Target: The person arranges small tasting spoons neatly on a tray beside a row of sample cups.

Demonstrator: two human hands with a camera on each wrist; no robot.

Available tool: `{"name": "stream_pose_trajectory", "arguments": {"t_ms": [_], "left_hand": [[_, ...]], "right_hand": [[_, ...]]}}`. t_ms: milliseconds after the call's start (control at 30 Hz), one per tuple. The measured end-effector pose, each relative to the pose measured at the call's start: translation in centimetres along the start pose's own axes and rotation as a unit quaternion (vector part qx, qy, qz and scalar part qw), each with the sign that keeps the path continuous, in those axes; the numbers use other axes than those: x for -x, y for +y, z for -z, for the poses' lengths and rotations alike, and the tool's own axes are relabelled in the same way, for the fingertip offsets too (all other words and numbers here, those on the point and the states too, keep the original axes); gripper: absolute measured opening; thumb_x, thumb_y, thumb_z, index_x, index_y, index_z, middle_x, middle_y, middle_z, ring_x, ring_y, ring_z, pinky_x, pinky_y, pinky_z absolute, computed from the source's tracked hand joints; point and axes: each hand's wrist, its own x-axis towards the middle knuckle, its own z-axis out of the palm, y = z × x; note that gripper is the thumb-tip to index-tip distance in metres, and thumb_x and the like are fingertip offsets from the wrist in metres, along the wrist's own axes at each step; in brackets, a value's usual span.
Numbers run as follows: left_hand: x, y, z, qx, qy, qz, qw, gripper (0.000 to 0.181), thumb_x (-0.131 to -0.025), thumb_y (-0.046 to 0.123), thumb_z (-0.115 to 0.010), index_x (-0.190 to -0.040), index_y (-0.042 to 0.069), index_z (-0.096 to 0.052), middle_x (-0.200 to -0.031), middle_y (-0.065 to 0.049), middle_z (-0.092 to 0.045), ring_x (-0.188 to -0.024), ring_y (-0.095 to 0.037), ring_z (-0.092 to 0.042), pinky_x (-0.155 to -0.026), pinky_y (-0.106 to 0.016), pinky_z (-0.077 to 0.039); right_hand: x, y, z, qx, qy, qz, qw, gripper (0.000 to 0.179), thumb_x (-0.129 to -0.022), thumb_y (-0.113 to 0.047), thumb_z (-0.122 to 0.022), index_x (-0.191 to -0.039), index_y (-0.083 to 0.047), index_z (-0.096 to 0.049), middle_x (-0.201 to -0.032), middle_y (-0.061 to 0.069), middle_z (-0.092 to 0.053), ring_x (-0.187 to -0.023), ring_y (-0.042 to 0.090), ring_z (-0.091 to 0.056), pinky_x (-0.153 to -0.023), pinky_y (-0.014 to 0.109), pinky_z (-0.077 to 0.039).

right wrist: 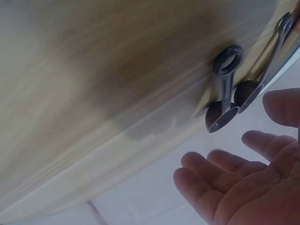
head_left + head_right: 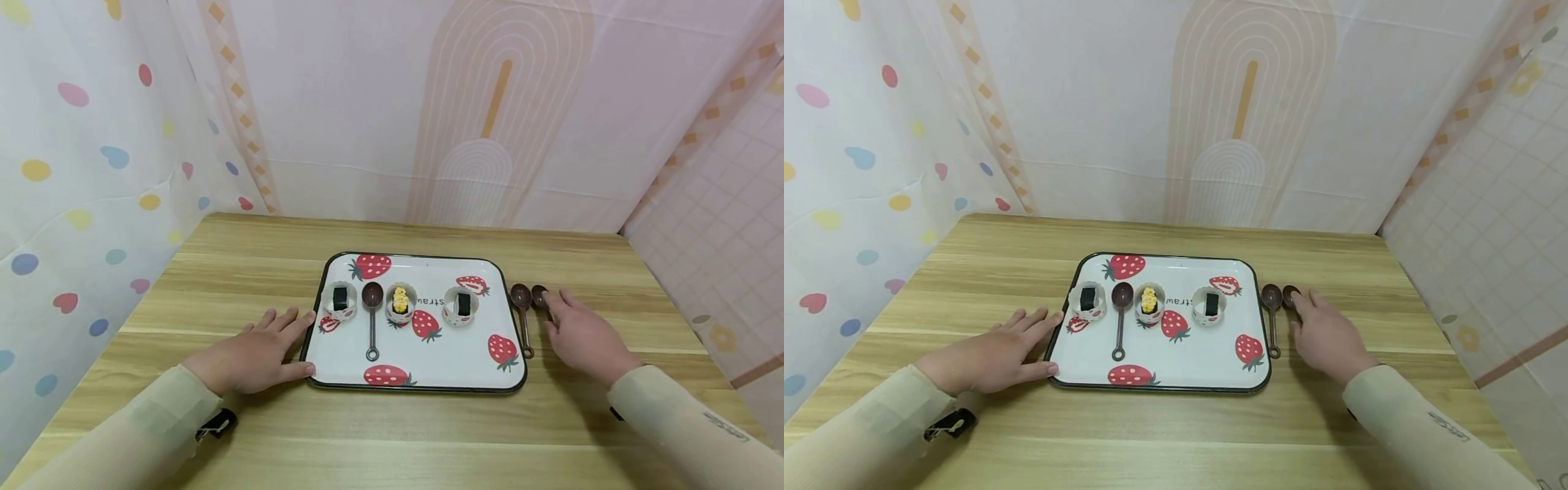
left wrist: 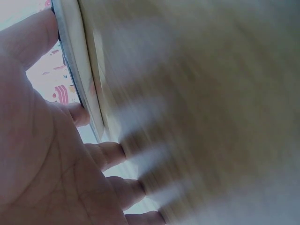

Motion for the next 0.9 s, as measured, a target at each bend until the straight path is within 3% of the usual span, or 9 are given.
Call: {"name": "stream_pose_trajectory", "arguments": {"t_ms": [267,533,700,767,900], "left_hand": [[0.0,0.1,-0.1,0.0,-0.002,0.003,1.0,0.1,-0.096,0.073,-0.058,-0.167,0.009,-0.028,-0.168,-0.033,-0.027,-0.149,-0.069,-0.022,-0.111,-0.083,-0.028],[0.0,0.2,0.0,-0.001,0.001,0.001,1.0,0.099,-0.096,0.072,-0.058,-0.167,0.009,-0.028,-0.168,-0.033,-0.027,-0.149,-0.069,-0.023,-0.111,-0.083,-0.028],[0.0,0.2,0.0,0.001,0.0,0.001,1.0,0.099,-0.096,0.072,-0.059,-0.167,0.009,-0.028,-0.168,-0.033,-0.027,-0.149,-0.069,-0.023,-0.111,-0.083,-0.028],[0.0,0.1,0.0,0.001,0.0,0.001,1.0,0.099,-0.096,0.072,-0.059,-0.167,0.009,-0.028,-0.168,-0.033,-0.027,-0.149,-0.069,-0.022,-0.111,-0.083,-0.028],[0.0,0.1,0.0,0.001,0.001,0.001,1.0,0.099,-0.096,0.072,-0.058,-0.167,0.009,-0.028,-0.168,-0.033,-0.028,-0.149,-0.069,-0.022,-0.112,-0.083,-0.028]], "right_hand": [[0.7,1.0,-0.3,0.026,0.014,0.012,0.9995,0.058,-0.101,-0.015,-0.063,-0.153,0.006,-0.047,-0.141,0.04,-0.056,-0.127,0.058,-0.058,-0.102,0.068,-0.05],[1.2,1.8,-0.3,0.025,0.006,0.011,0.9996,0.062,-0.096,-0.016,-0.071,-0.151,0.004,-0.052,-0.135,0.043,-0.058,-0.125,0.06,-0.057,-0.102,0.068,-0.049],[1.3,2.1,-0.3,0.018,-0.002,0.022,0.9996,0.059,-0.094,-0.014,-0.072,-0.146,0.008,-0.055,-0.117,0.033,-0.069,-0.103,0.043,-0.068,-0.091,0.061,-0.056],[1.2,2.2,-0.3,0.014,-0.007,0.025,0.9996,0.058,-0.094,-0.013,-0.072,-0.145,0.01,-0.055,-0.104,0.024,-0.071,-0.091,0.034,-0.066,-0.084,0.056,-0.056],[1.0,2.2,-0.2,0.008,-0.02,0.024,0.9995,0.056,-0.094,-0.013,-0.072,-0.142,0.013,-0.056,-0.091,0.014,-0.07,-0.084,0.028,-0.063,-0.082,0.055,-0.056]]}}
